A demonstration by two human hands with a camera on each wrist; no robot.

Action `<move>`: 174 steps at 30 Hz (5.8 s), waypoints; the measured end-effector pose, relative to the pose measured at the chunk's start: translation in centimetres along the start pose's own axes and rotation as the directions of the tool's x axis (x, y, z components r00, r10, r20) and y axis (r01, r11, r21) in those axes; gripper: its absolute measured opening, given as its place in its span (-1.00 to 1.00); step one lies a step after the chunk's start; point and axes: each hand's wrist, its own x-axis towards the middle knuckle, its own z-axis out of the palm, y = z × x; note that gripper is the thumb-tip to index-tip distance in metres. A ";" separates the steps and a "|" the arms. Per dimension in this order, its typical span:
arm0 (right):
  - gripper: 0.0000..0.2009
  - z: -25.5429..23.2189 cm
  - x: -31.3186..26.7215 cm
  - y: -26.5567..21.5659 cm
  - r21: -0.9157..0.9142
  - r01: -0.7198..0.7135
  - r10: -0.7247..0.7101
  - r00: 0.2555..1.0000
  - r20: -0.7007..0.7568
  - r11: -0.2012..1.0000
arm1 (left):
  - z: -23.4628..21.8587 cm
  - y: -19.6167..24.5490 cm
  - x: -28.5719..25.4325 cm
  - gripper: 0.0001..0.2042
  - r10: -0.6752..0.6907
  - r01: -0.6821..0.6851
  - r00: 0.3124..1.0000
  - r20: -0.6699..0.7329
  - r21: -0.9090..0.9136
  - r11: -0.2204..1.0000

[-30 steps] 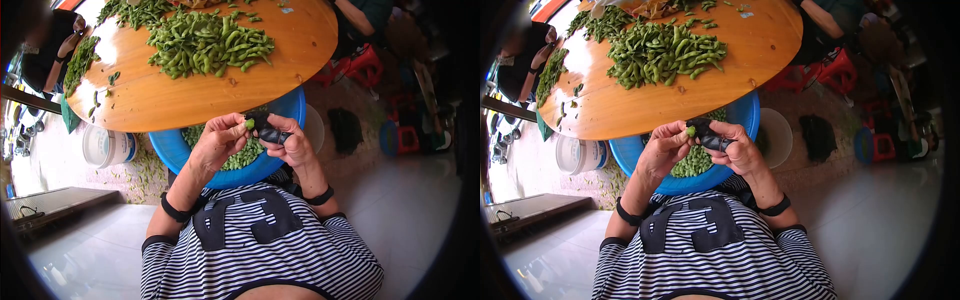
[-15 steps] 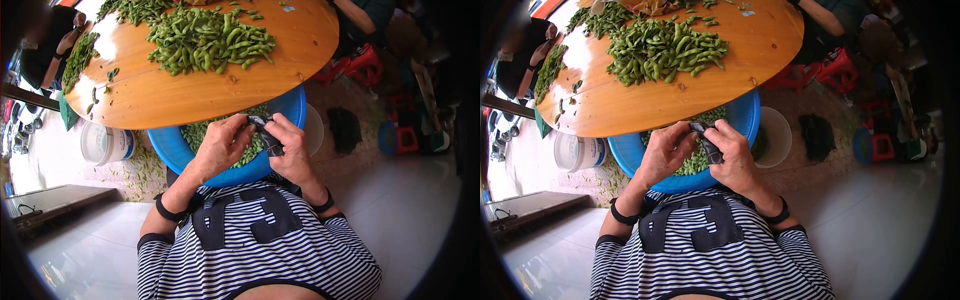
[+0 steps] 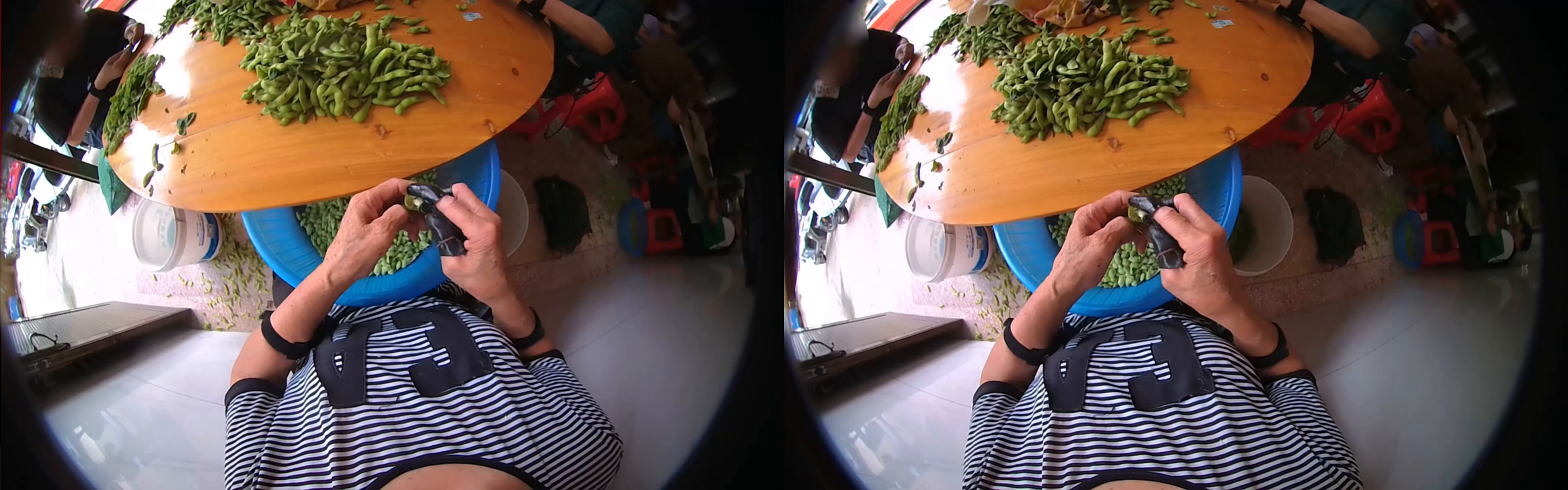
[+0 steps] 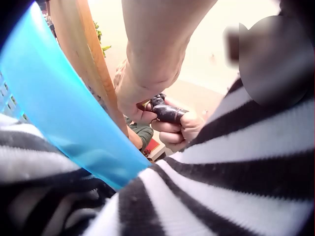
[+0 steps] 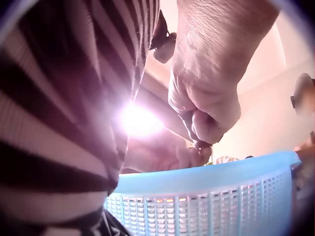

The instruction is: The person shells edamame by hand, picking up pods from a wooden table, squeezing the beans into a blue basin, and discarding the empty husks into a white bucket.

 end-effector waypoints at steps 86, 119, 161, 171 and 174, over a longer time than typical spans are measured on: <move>-0.67 -1.1 -0.5 1.4 -0.031 -0.111 0.106 0.986 -0.132 0.993 | 0.2 0.0 0.7 -0.69 0.196 -0.186 0.981 0.003 0.319 0.929; -0.67 -0.2 2.2 1.6 0.832 -0.472 0.334 0.865 0.374 0.292 | -0.4 0.8 1.0 -0.85 0.279 -0.175 0.922 -0.268 0.355 0.918; -0.72 -1.4 0.9 0.9 0.505 -0.353 0.237 0.930 0.280 0.788 | 0.4 1.6 0.0 -0.83 0.033 -0.038 0.993 -0.114 -0.044 0.998; -0.68 0.7 0.5 0.4 0.120 -0.104 0.105 0.995 0.000 0.987 | -1.2 1.5 -0.2 -0.76 0.094 -0.081 0.995 -0.024 0.329 0.941; -0.64 2.2 0.0 -0.3 -0.040 -0.026 0.023 0.996 -0.084 0.999 | 0.3 0.1 0.3 -0.74 0.049 -0.065 0.991 -0.127 -0.131 0.989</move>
